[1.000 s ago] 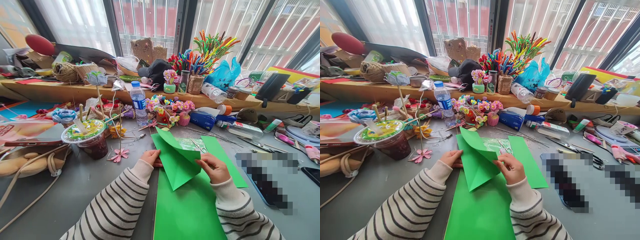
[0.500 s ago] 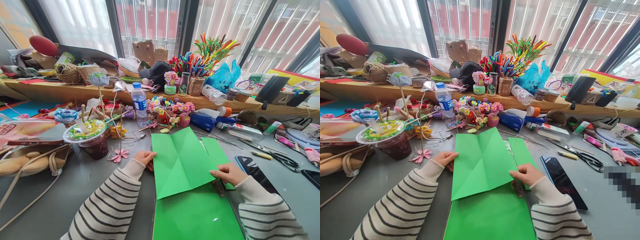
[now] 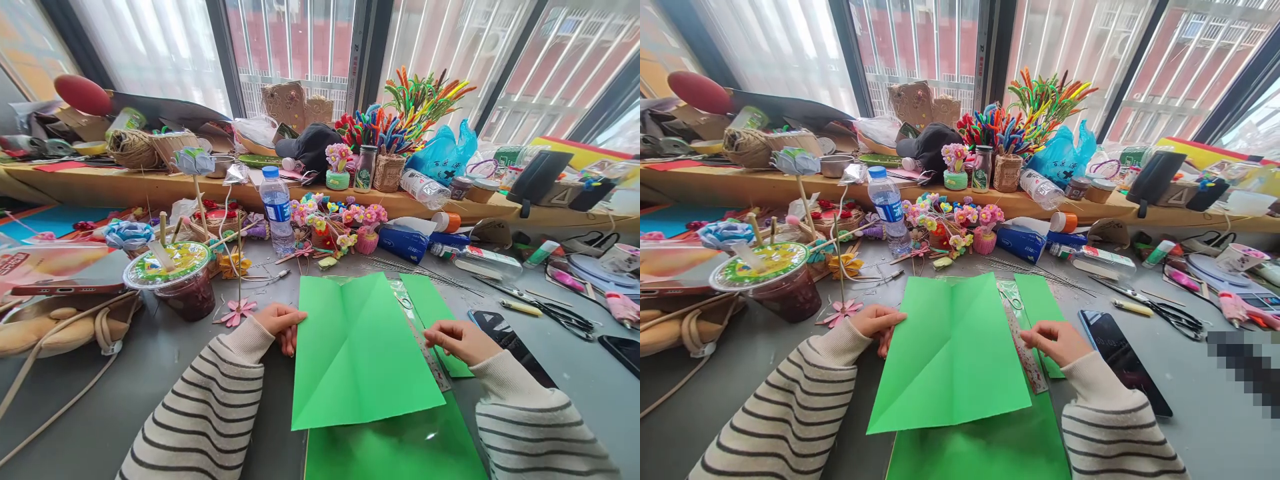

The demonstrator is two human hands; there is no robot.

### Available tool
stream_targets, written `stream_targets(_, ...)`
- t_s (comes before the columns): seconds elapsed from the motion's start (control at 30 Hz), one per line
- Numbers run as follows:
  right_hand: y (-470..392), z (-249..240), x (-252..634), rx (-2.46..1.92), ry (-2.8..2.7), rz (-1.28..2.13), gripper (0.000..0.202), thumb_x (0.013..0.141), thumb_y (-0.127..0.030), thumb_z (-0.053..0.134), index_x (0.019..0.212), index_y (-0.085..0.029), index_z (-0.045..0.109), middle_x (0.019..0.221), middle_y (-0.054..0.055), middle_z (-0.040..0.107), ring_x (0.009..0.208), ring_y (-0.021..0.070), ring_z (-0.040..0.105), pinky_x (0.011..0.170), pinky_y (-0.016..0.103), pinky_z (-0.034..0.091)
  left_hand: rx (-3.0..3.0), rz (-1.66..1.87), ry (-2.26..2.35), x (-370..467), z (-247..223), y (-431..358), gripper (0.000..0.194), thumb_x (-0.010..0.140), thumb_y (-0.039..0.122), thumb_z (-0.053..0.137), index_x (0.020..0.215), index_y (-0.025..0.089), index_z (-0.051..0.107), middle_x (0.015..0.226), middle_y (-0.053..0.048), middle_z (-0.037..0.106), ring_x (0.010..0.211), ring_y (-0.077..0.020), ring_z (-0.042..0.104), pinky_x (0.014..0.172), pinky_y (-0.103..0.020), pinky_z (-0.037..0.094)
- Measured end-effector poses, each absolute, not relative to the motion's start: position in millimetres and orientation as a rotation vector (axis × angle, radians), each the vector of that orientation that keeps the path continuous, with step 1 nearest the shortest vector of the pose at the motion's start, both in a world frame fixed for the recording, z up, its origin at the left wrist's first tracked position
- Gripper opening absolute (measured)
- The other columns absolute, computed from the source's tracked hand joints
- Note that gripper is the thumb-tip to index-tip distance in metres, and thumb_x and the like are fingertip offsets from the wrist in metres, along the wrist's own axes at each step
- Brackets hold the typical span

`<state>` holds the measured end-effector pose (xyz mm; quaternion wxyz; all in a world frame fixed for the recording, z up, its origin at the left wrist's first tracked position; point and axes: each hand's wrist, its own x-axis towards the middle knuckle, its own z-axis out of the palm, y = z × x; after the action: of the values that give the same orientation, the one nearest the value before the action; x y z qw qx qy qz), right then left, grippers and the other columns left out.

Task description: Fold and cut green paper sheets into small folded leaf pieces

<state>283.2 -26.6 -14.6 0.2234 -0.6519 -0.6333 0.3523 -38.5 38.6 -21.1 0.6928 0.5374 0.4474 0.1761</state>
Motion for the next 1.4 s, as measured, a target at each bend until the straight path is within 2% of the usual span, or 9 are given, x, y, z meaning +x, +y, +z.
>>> stream_targets(0.2, -22, -32, 282, -2.059, -1.848, 0.425, 0.035, 0.056, -0.054, 0.051, 0.059, -0.018, 0.053, 0.060, 0.003, 0.059, 0.053, 0.0154, 0.050, 0.049, 0.026, 0.036, 1.177, 0.552, 0.916, -42, -16, 36, 0.031, 0.061, 0.041, 0.054, 0.047, 0.015, 0.044, 0.032, 0.003, 0.048, 0.025, -0.0064, 0.043, 0.029, -0.016, 0.030)
stream_targets(0.6, -17, -36, 267, -2.198, -1.802, 0.557, 0.022, 0.056, -0.040, 0.053, 0.052, -0.019, 0.050, 0.054, 0.001, 0.057, 0.050, 0.0148, 0.051, 0.045, 0.024, 0.034, 1.293, 0.431, 0.955, -37, -24, 37, 0.038, 0.058, 0.047, 0.054, 0.041, 0.016, 0.040, 0.024, 0.006, 0.040, 0.019, -0.0043, 0.033, 0.023, -0.016, 0.021)
stream_targets(0.77, -18, -30, 273, -2.087, -1.618, 0.238, 0.029, 0.061, -0.045, 0.048, 0.048, -0.019, 0.052, 0.044, 0.000, 0.052, 0.043, 0.0132, 0.046, 0.043, 0.024, 0.032, 1.332, 0.390, 1.004, -35, -22, 34, 0.037, 0.059, 0.047, 0.053, 0.043, 0.015, 0.042, 0.026, 0.006, 0.043, 0.020, -0.0046, 0.035, 0.024, -0.015, 0.024)
stream_targets(0.9, -19, -21, 281, -1.876, -1.259, 0.188, 0.040, 0.060, -0.050, 0.051, 0.081, -0.016, 0.056, 0.049, 0.000, 0.053, 0.044, 0.0130, 0.047, 0.045, 0.025, 0.036, 1.336, 0.392, 1.001, -35, -21, 34, 0.037, 0.060, 0.046, 0.053, 0.043, 0.015, 0.043, 0.025, 0.005, 0.043, 0.019, -0.0045, 0.033, 0.023, -0.015, 0.023)
stream_targets(1.03, -19, -10, 282, -1.511, -1.109, 0.434, 0.078, 0.056, -0.043, 0.059, 0.121, -0.017, 0.023, 0.045, -0.007, 0.045, 0.039, 0.0107, 0.044, 0.039, 0.021, 0.035, 1.331, 0.387, 0.993, -35, -21, 35, 0.038, 0.058, 0.048, 0.053, 0.042, 0.015, 0.043, 0.025, 0.005, 0.043, 0.019, -0.0047, 0.033, 0.023, -0.015, 0.022)
stream_targets(1.1, -21, -6, 278, -1.448, -1.117, 0.571, 0.073, 0.056, -0.044, 0.059, 0.117, -0.018, 0.029, 0.045, -0.008, 0.043, 0.037, 0.0093, 0.041, 0.035, 0.020, 0.032, 1.323, 0.396, 0.989, -35, -20, 34, 0.038, 0.058, 0.048, 0.053, 0.042, 0.015, 0.043, 0.025, 0.005, 0.042, 0.019, -0.0048, 0.034, 0.023, -0.015, 0.023)
stream_targets(1.2, -25, -4, 273, -1.509, -1.141, 0.707, 0.045, 0.054, -0.049, 0.058, 0.083, -0.016, 0.050, 0.051, -0.002, 0.051, 0.040, 0.0096, 0.045, 0.035, 0.020, 0.034, 1.316, 0.409, 0.991, -34, -19, 33, 0.037, 0.060, 0.046, 0.053, 0.042, 0.015, 0.043, 0.025, 0.005, 0.042, 0.020, -0.0046, 0.034, 0.024, -0.015, 0.024)
stream_targets(1.27, -27, -4, 268, -1.546, -1.210, 0.764, 0.037, 0.053, -0.050, 0.058, 0.066, -0.017, 0.049, 0.052, 0.000, 0.053, 0.043, 0.0103, 0.047, 0.038, 0.021, 0.036, 1.316, 0.390, 0.997, -34, -18, 33, 0.037, 0.060, 0.046, 0.053, 0.042, 0.015, 0.043, 0.025, 0.005, 0.043, 0.019, -0.0045, 0.033, 0.023, -0.015, 0.022)
stream_targets(1.4, -27, -6, 262, -1.546, -1.380, 0.892, 0.032, 0.053, -0.047, 0.060, 0.059, -0.017, 0.049, 0.047, -0.003, 0.049, 0.041, 0.0087, 0.043, 0.038, 0.020, 0.034, 1.321, 0.366, 0.991, -35, -20, 35, 0.038, 0.060, 0.047, 0.052, 0.042, 0.015, 0.043, 0.024, 0.005, 0.043, 0.019, -0.0045, 0.033, 0.023, -0.015, 0.021)
